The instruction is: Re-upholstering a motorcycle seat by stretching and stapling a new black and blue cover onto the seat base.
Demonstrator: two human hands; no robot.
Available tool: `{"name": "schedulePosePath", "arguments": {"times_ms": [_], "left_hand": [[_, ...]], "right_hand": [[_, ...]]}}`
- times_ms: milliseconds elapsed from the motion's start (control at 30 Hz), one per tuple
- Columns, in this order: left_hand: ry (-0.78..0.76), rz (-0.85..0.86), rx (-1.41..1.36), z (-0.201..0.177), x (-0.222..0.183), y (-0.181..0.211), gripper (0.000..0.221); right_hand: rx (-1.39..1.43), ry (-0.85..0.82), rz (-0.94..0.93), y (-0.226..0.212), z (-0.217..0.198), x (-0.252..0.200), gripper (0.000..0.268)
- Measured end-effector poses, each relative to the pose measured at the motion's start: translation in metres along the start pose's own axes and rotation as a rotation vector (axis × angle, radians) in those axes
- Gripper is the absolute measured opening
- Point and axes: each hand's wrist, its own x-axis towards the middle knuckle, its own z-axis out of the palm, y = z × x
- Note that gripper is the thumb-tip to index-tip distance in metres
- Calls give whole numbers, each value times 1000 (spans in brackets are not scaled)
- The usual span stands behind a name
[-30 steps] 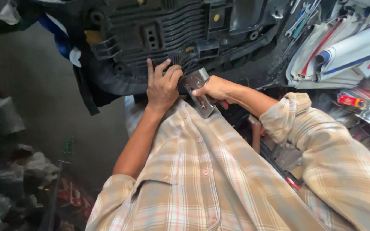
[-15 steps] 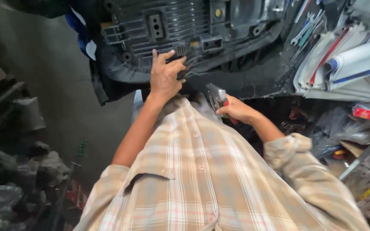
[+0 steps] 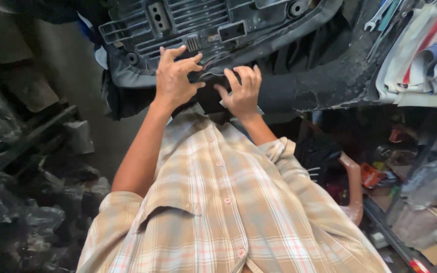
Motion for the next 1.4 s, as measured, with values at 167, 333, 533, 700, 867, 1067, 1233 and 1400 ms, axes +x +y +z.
{"name": "schedulePosePath", "arguments": {"times_ms": [167, 333, 533, 700, 867, 1067, 1233, 1400], "left_hand": [[-41, -43, 3, -59, 33, 10, 56], [-67, 37, 89, -143, 88, 35, 44], [433, 157, 309, -164, 87, 21, 52], [647, 89, 296, -156, 91, -13, 56], [659, 133, 153, -186, 108, -28, 30], [684, 344, 287, -190, 126, -53, 18], [742, 363, 327, -185, 138, -57, 10], [755, 371, 259, -198, 143, -45, 13]], "right_hand": [[-117, 69, -253, 8, -9, 52, 30], [-49, 53, -277, -28, -38, 155, 26], [56, 28, -274, -52, -51, 271, 14], [119, -108, -268, -45, -39, 312, 12], [18, -85, -364, -36, -36, 339, 24], [-25, -207, -586, -86, -44, 369, 56], [47, -425, -578, -98, -15, 387, 41], [178, -479, -475, -113, -6, 393, 36]]}}
